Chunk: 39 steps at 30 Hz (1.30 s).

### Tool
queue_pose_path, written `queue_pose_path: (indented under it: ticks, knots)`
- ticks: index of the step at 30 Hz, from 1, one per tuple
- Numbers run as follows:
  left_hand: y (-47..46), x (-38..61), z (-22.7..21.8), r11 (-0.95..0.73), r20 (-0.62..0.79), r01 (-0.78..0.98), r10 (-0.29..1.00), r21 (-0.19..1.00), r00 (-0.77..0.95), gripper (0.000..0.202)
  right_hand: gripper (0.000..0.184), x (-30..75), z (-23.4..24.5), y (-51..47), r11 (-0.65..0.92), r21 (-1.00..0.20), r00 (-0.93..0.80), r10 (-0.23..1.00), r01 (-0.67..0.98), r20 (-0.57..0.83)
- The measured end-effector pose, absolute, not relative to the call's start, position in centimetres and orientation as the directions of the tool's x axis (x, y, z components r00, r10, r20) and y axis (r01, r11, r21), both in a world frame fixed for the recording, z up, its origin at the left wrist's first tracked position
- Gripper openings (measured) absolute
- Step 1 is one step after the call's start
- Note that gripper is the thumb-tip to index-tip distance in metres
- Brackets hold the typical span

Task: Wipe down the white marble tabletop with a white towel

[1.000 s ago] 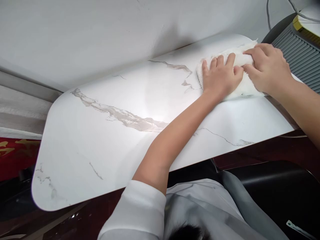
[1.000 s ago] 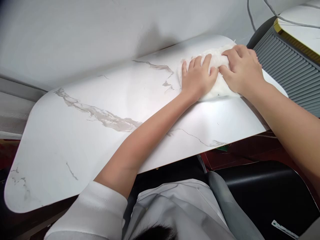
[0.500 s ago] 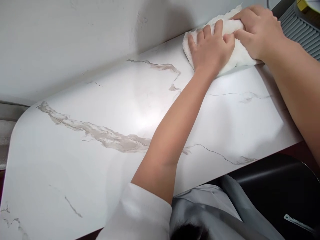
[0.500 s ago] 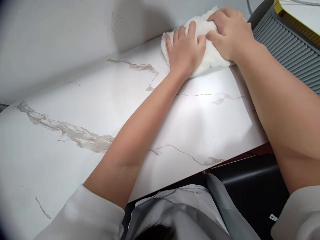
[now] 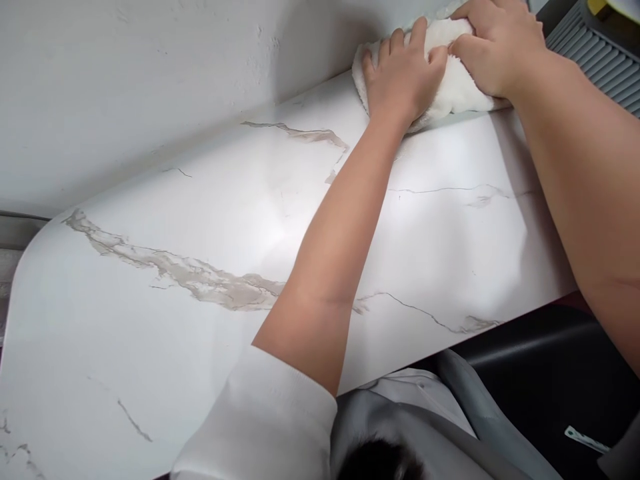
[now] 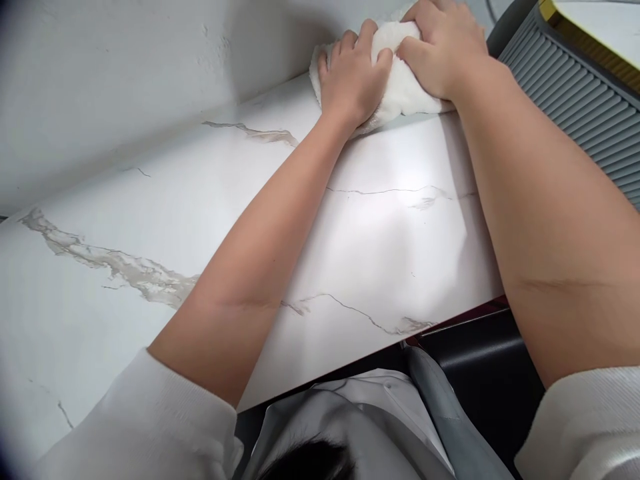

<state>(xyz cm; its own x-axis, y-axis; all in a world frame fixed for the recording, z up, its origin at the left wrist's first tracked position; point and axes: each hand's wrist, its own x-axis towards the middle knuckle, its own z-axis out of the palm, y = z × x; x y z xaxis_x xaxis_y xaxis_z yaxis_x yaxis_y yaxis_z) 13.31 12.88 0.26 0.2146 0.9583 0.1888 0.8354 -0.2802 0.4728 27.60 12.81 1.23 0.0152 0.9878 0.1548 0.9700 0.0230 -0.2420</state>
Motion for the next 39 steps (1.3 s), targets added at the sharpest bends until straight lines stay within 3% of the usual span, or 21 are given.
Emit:
queue_pose_path:
  ticks: [9, 16, 22, 31, 39]
  knots:
    - [14.0, 13.3, 0.4, -0.262, 0.162, 0.829, 0.965, 0.494, 0.208, 0.038, 0.061, 27.5, 0.9, 13.5, 0.036, -0.254, 0.015, 0.98, 0.967, 0.197]
    - [14.3, 13.4, 0.4, -0.245, 0.177, 0.842, 0.967, 0.48, 0.181, 0.044, 0.061, 27.6, 0.9, 14.6, 0.078, -0.268, -0.013, 0.971, 0.96, 0.238]
    - [13.5, 13.4, 0.4, -0.252, 0.189, 0.856, 0.965, 0.452, 0.184, 0.046, 0.078, 28.1, 0.8, 14.2, 0.106, -0.211, -0.053, 0.968, 0.972, 0.246]
    - [8.9, 14.4, -0.1, -0.282, 0.211, 0.869, 0.954, 0.406, 0.21, 0.051, 0.069, 29.4, 0.9, 10.7, 0.009, -0.249, 0.012, 0.997, 0.969, 0.081]
    - [0.4, 16.5, -0.1, -0.4, 0.274, 0.847, 0.908, 0.349, 0.316, 0.047, 0.06, 32.7, 0.6, -0.2, 0.018, -0.3, 0.028, 0.988, 0.954, 0.15]
